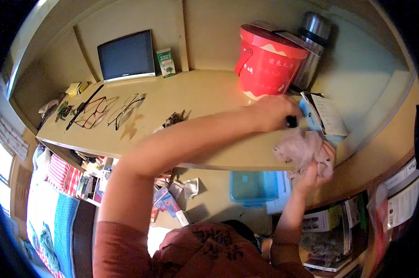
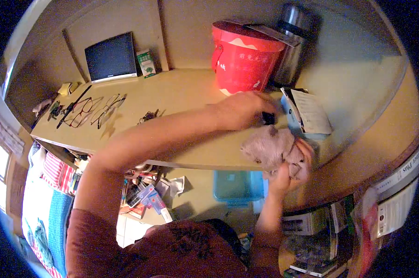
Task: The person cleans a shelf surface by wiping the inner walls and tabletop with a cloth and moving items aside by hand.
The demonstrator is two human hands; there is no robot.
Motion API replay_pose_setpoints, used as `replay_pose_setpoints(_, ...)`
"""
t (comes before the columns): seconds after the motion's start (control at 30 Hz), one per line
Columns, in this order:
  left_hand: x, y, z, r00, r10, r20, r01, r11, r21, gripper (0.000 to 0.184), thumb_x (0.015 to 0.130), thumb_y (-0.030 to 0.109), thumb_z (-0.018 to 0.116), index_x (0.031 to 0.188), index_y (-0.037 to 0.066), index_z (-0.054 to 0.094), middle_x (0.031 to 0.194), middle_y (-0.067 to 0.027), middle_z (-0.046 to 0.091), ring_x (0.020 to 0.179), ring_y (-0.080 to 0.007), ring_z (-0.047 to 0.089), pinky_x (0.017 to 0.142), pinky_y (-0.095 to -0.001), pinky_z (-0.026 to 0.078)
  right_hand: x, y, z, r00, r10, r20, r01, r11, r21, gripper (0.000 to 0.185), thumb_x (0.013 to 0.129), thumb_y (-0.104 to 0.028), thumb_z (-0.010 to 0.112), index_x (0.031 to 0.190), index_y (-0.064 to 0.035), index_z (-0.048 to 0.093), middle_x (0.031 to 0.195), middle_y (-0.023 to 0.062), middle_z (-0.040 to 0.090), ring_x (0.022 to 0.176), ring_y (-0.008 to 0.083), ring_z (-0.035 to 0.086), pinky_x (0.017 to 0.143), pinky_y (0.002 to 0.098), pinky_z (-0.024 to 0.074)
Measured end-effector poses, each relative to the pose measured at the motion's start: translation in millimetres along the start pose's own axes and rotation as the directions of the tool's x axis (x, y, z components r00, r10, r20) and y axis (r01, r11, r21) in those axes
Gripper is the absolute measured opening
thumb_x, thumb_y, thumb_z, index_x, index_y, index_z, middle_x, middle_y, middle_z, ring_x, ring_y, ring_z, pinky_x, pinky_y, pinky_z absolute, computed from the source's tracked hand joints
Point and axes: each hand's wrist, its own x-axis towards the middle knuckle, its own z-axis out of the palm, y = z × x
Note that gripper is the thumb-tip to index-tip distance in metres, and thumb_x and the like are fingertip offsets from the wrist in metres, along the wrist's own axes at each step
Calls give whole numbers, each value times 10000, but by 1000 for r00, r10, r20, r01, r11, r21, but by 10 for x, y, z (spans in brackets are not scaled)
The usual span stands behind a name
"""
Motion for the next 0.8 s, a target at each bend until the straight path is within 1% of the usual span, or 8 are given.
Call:
replay_pose_setpoints(0.07,-213,109,-358,999,29,-14,-30,999,-45,356,766,58,695,1121,67,669,1048,-168,668,1011,-357,630,860,-443,511,7,-15,-14,1000,-28,10,29,1000,-10,379,710,-167,623,1015,58,626,1081,169,629,1021,295,583,977,421,430)
replay_pose_setpoints(0.13,-614,396,-889,987,-162,13,162,987,10,342,804,107,693,1138,41,666,1085,-182,661,1038,-352,624,908,-424,505,-12,-14,-31,999,-51,16,51,999,-13,396,709,-187,644,1020,57,629,1075,174,631,1017,301,585,971,424,435)
replay_pose_setpoints(0.2,-1084,292,-1159,952,-302,-60,306,914,267,396,850,225,691,1194,36,637,1205,-184,615,1069,-354,609,912,-422,499,-20,17,-58,999,-38,29,41,992,-121,411,703,-193,661,1024,62,630,1069,181,631,1015,308,588,957,427,446)
replay_pose_setpoints(0.27,-1633,450,-1321,889,-398,-225,453,698,554,488,893,334,658,1292,63,579,1272,-190,558,1077,-360,595,896,-435,494,-22,14,-48,999,-33,35,36,995,-93,417,696,-191,666,1024,64,630,1072,183,630,1019,311,588,959,431,446)
replay_pose_setpoints(0.3,-1825,505,-1380,887,-404,-222,455,693,559,488,893,334,658,1292,63,579,1272,-190,558,1077,-360,595,896,-435,494,-27,10,-43,998,-36,43,40,996,-77,424,689,-189,672,1024,67,630,1075,186,629,1023,313,588,962,435,446)
replay_pose_setpoints(0.37,-2097,593,-1450,685,-715,-144,630,481,610,572,901,382,650,1370,84,511,1250,-200,536,1057,-368,590,892,-450,488,-29,2,-22,999,-32,34,34,998,-53,414,691,-179,671,1021,68,632,1076,183,630,1024,313,588,966,437,444)
replay_pose_setpoints(0.6,-2358,427,-1147,773,-627,-95,609,693,385,549,892,360,655,1349,84,529,1128,-202,566,1020,-374,599,882,-444,496,-32,-10,17,1000,-14,6,14,999,-51,414,691,-164,596,1020,85,629,1099,198,625,1033,320,581,979,450,433)
replay_pose_setpoints(0.8,-1694,349,-844,739,-673,21,628,700,338,357,864,233,673,1173,69,596,1110,-210,559,1015,-395,610,863,-478,499,-2,-54,28,999,-46,1,46,998,-31,417,685,-209,615,977,88,633,1067,192,635,1015,337,585,956,453,438)
